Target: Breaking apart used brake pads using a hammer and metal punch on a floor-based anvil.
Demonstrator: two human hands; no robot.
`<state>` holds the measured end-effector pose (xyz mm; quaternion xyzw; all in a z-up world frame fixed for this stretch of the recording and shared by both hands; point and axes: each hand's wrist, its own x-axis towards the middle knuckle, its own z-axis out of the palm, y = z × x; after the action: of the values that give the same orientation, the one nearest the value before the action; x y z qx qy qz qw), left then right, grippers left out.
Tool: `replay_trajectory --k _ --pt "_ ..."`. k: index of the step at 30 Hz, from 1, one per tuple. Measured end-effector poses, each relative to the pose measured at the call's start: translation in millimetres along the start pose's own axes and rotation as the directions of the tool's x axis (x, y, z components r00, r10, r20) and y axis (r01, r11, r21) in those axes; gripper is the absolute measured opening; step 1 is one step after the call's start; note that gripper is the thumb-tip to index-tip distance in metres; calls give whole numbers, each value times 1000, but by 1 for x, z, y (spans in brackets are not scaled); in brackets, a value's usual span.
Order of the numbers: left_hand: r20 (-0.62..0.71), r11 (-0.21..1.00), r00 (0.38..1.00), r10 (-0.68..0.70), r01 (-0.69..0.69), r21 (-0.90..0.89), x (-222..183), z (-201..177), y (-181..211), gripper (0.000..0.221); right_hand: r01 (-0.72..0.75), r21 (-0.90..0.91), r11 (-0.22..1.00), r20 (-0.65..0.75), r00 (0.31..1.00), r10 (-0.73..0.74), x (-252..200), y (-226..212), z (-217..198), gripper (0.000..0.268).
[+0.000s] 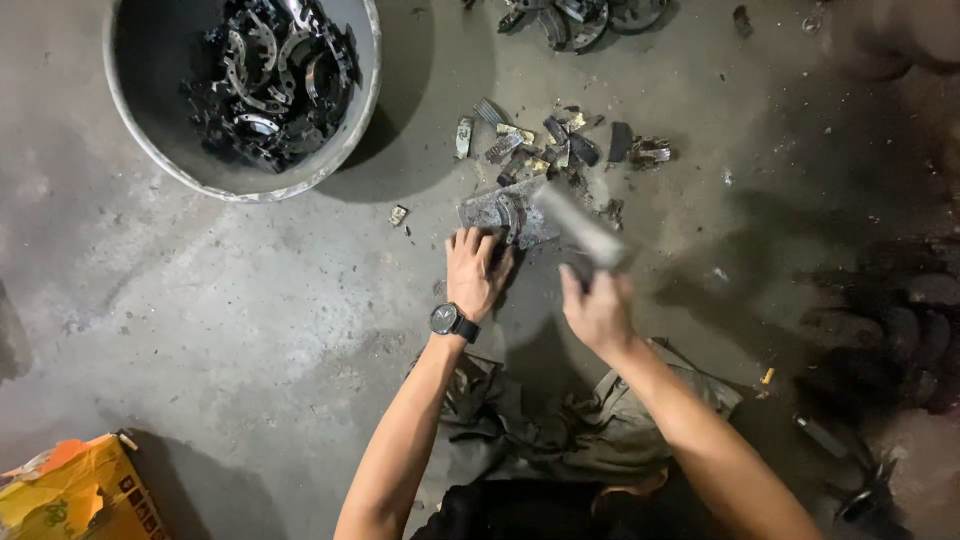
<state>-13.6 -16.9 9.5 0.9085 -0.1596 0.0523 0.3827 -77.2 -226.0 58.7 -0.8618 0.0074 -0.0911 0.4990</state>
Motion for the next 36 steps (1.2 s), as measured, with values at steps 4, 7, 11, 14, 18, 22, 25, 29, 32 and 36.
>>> replay_trajectory --k 4,7,11,14,18,22,25,29,32,36 --pt "-21 999 1000 9 -10 -32 1 -3 0 29 -88 -307 948 287 941 180 44 -30 1 28" --pt "15 997 997 -77 78 -20 -5 -2 -5 27 -460 -292 839 350 765 541 49 -54 -7 25" --pt "-57 996 998 -13 9 -83 -6 -9 -2 27 -30 -81 996 63 997 35 33 -26 4 24" --pt "-50 994 999 -10 4 -111 -5 -10 -1 27 82 -147 986 113 991 -66 44 -3 15 27" --pt "-93 991 994 -62 50 -125 -7 -11 -5 30 -375 -337 864 401 773 492 74 -38 7 28" --pt "-71 991 995 -76 67 -118 -9 -14 -5 29 -404 -130 905 234 875 424 76 -83 -10 25" --pt "-80 993 997 -23 14 -114 -9 -15 -6 29 -41 -100 994 30 999 44 58 -59 0 24" --pt "-63 995 998 -2 -5 -104 -5 -14 -6 30 -131 -117 985 252 955 157 47 -4 21 23" --pt "-59 995 997 -53 47 -93 -12 -10 -11 30 -369 -273 888 414 788 455 57 -35 11 26" --pt "-96 988 985 -145 140 -59 -14 -7 -2 26 -456 -123 882 251 845 472 56 -58 -12 27"
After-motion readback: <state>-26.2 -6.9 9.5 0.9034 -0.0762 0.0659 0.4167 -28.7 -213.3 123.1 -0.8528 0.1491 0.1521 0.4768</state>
